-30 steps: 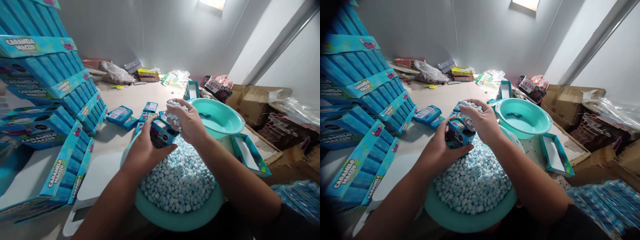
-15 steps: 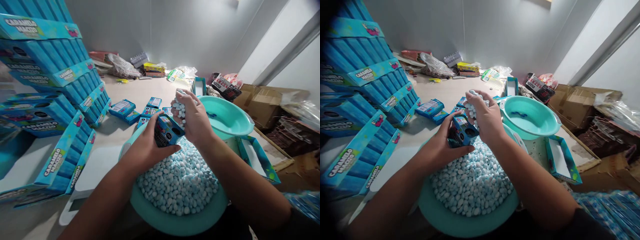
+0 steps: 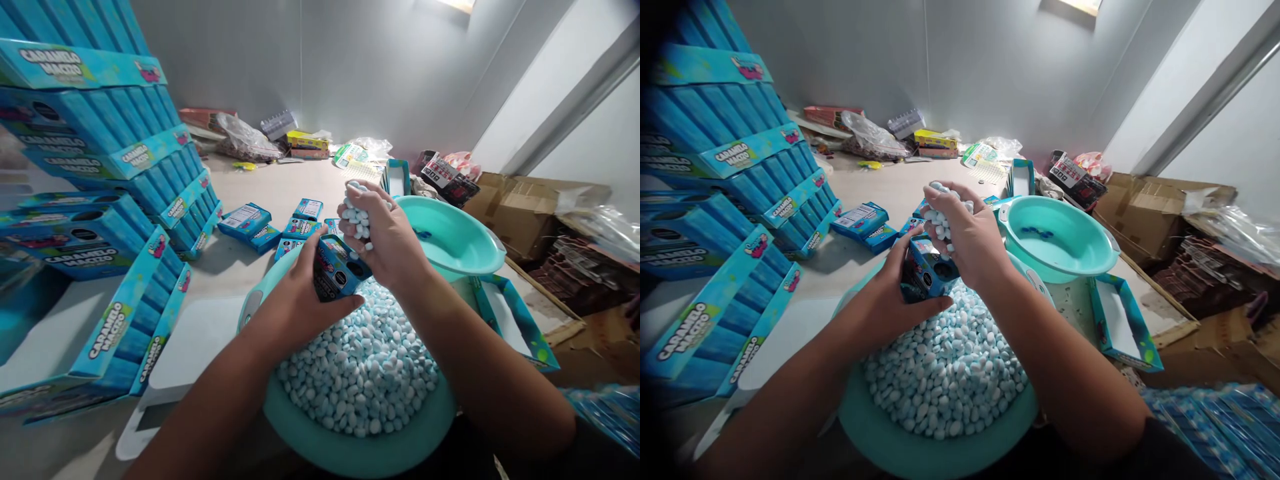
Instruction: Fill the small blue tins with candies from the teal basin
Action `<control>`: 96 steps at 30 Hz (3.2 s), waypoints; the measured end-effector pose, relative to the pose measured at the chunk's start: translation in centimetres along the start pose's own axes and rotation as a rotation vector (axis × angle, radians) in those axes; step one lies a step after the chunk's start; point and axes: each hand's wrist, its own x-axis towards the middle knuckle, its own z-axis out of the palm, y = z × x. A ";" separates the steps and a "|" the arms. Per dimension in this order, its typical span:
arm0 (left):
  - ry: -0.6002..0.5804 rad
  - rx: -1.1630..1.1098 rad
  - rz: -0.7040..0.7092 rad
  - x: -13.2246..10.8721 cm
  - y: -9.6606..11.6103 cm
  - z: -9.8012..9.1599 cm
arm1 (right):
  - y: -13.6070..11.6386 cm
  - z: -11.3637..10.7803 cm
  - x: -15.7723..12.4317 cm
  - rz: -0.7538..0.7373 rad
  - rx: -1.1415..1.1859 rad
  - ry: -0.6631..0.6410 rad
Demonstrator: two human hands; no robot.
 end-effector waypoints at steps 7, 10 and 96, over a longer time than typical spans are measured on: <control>-0.001 -0.012 -0.036 -0.1 -0.3 0.0 | -0.2 -0.2 -0.6 -0.015 0.021 -0.046; 0.000 -0.004 -0.038 -0.2 -0.3 0.0 | -0.1 -0.2 -0.7 -0.019 -0.019 -0.013; -0.020 0.024 0.025 -0.3 -0.4 -0.1 | -0.8 -0.4 -2.5 -0.128 -0.162 -0.164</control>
